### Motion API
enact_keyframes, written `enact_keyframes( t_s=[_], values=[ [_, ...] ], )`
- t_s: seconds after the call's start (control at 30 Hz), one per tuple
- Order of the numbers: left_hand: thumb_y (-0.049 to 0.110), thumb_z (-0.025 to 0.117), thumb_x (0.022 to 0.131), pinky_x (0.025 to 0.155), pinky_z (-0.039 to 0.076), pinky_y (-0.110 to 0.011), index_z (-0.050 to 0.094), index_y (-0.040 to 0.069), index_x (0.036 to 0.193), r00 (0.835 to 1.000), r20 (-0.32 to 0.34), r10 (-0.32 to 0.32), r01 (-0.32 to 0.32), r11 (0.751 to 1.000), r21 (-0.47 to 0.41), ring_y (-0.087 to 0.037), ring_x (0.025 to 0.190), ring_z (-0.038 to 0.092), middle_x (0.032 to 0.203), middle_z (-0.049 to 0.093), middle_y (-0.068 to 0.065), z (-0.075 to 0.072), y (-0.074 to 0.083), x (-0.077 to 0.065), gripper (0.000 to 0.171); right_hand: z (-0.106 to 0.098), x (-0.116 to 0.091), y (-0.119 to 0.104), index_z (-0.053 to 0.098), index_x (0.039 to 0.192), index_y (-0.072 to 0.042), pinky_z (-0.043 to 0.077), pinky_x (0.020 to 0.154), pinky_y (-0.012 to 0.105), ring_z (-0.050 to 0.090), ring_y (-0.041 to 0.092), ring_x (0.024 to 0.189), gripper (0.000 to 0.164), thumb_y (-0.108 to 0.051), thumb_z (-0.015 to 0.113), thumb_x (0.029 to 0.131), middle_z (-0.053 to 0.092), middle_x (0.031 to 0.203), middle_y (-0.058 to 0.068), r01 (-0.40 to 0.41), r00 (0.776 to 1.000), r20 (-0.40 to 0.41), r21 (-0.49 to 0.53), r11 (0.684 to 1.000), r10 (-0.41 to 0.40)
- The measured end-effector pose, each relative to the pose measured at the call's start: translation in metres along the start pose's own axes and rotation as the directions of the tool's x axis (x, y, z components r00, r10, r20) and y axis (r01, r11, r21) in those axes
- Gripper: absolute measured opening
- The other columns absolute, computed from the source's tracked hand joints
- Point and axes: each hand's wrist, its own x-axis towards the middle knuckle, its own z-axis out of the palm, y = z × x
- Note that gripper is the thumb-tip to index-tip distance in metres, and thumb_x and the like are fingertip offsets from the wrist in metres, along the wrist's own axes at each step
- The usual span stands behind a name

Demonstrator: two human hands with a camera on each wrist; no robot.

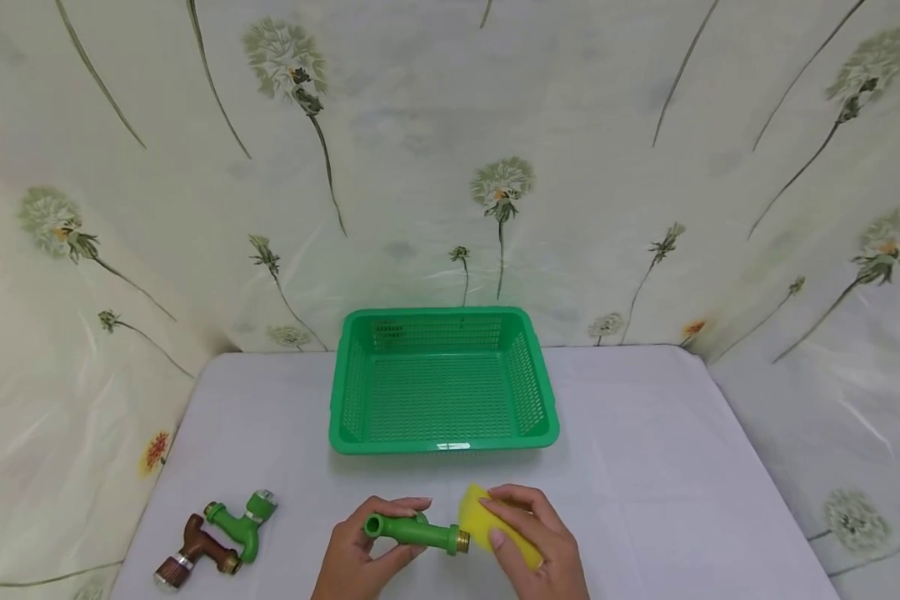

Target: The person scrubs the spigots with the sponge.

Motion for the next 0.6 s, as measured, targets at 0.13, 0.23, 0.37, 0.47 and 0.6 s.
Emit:
enact_keyframes(
  t_s=[0.13, 0.23, 0.37, 0.47, 0.6],
  values=[
    [0.016, 0.075, 0.085, 0.091, 0.052, -0.036, 0.06, 0.011, 0.111, 1.0, -0.014, -0.024, 0.024, 0.999, 0.027, -0.025, 0.111, 0.062, 0.121, 0.066, -0.007, -0.001, 0.001, 0.002, 0.031, -0.001, -0.003, 0.002, 0.068, 0.117, -0.03, 0.054, 0.076, 0.027, 0.059, 0.012, 0.099, 0.025, -0.022, 0.066, 0.093, 0.057, 0.119, -0.009, -0.196, 0.98, 0.041, -0.024, 0.98, 0.197],
    [0.022, 0.078, 0.082, 0.088, 0.053, -0.035, 0.062, 0.013, 0.108, 0.992, -0.07, -0.104, 0.108, 0.993, 0.045, -0.023, 0.107, 0.064, 0.117, 0.068, -0.003, 0.0, 0.0, 0.004, 0.032, -0.002, -0.003, -0.001, 0.066, 0.121, -0.03, 0.054, 0.076, 0.027, 0.059, 0.013, 0.098, 0.027, -0.023, 0.064, 0.095, 0.056, 0.12, -0.01, -0.266, 0.964, 0.026, 0.019, 0.964, 0.265],
    [0.027, 0.08, 0.079, 0.081, 0.056, -0.036, 0.063, 0.011, 0.106, 0.962, -0.107, -0.25, 0.248, 0.968, -0.036, -0.025, 0.1, 0.067, 0.113, 0.069, -0.004, 0.003, -0.002, 0.004, 0.036, 0.003, -0.002, -0.008, 0.061, 0.126, -0.028, 0.054, 0.078, 0.028, 0.059, 0.014, 0.103, 0.029, -0.025, 0.061, 0.097, 0.057, 0.123, -0.007, -0.308, 0.951, 0.011, 0.106, 0.945, 0.309],
    [0.025, 0.08, 0.08, 0.077, 0.057, -0.036, 0.061, 0.005, 0.107, 0.946, -0.113, -0.303, 0.296, 0.952, -0.078, -0.028, 0.093, 0.069, 0.109, 0.069, -0.009, 0.005, -0.005, 0.004, 0.038, 0.013, -0.003, -0.01, 0.06, 0.127, -0.025, 0.054, 0.081, 0.03, 0.058, 0.016, 0.106, 0.029, -0.028, 0.059, 0.098, 0.056, 0.124, -0.005, -0.365, 0.93, 0.03, 0.177, 0.914, 0.366],
    [0.026, 0.079, 0.081, 0.075, 0.057, -0.032, 0.06, 0.002, 0.107, 0.931, -0.146, -0.334, 0.327, 0.943, -0.069, -0.027, 0.088, 0.069, 0.102, 0.069, -0.012, 0.005, -0.007, 0.006, 0.04, 0.03, -0.007, -0.009, 0.06, 0.125, -0.025, 0.053, 0.082, 0.029, 0.059, 0.017, 0.104, 0.033, -0.039, 0.061, 0.095, 0.056, 0.124, -0.004, -0.487, 0.87, 0.046, 0.248, 0.838, 0.491]
  ],
)
